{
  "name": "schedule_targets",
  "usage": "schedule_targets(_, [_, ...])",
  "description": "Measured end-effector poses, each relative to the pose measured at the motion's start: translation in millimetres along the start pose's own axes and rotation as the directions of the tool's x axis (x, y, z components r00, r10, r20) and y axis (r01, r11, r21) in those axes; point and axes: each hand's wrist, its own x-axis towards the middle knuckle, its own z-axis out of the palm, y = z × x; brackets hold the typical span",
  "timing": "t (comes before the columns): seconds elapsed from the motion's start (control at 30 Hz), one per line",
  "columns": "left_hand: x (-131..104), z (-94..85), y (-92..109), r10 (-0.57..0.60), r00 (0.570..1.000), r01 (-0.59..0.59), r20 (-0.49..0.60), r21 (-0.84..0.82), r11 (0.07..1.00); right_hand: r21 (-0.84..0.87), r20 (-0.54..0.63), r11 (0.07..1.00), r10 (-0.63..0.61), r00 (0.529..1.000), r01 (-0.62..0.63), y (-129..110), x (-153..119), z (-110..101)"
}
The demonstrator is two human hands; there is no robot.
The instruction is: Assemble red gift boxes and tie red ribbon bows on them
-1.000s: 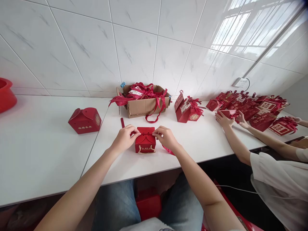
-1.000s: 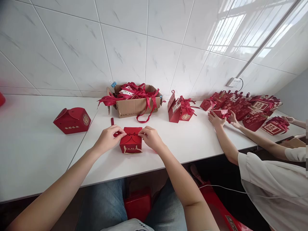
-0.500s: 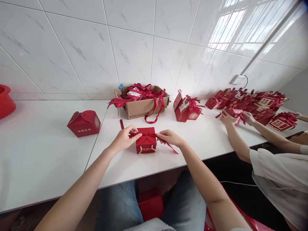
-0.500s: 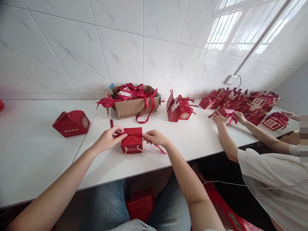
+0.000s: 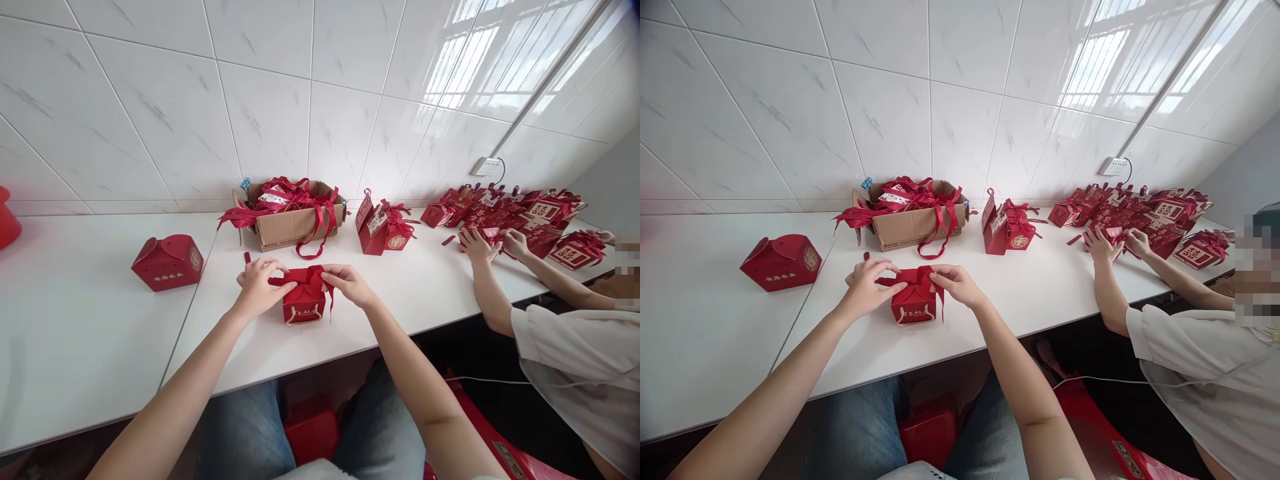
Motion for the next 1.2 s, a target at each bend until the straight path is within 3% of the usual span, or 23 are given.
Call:
schedule_targets(0.07, [4.7, -4.2, 9.8, 0.029, 0.999, -0.030, -0.026, -0.036, 0.999, 0.014, 0.038, 1.000, -0.006, 0.999, 0.006, -0.1, 3.7, 2.3])
schedule_targets(0.17, [13.8, -9.9, 27.8, 0.050, 0.991, -0.021, 0.121, -0.231, 0.973, 0.031, 0.089, 0.999, -0.046, 0.995, 0.044, 0.3, 8.1, 5.8])
schedule_targets(0.3, [24.4, -10.5, 42.6, 0.057, 0.972, 0.012, 0.228, -0.288, 0.957, 0.016, 0.056, 0.999, -0.038, 0.998, 0.037, 0.6, 11.1, 10.6])
schedule_targets(0.57, [33.2, -7.4, 43.6, 0.184, 0.977, -0.161, 0.109, -0.197, 0.967, -0.267, -0.185, 0.961, 0.018, 0.983, -0.068, 3.4, 6.1, 13.3])
schedule_targets(0.73, [32.9, -4.5, 44.2, 0.246, 0.964, -0.231, 0.105, -0.140, 0.963, -0.295, -0.252, 0.947, 0.048, 0.967, -0.124, 2.0, 13.0, 20.0])
schedule_targets(0.9, [33.8, -2.0, 42.5, 0.328, 0.941, -0.327, 0.088, -0.022, 0.945, -0.341, -0.268, 0.935, 0.007, 0.963, -0.101, 2.9, 19.9, 24.7])
schedule_targets(1.07, [35.3, -1.5, 38.7, 0.348, 0.936, -0.348, 0.061, 0.004, 0.937, -0.309, -0.284, 0.947, -0.009, 0.959, -0.083, 11.5, 20.0, 23.8])
schedule_targets(1.2, [34.5, -0.7, 38.4, 0.298, 0.954, -0.293, 0.037, -0.108, 0.950, -0.287, -0.357, 0.957, -0.076, 0.931, -0.032, 15.3, 21.3, 24.8])
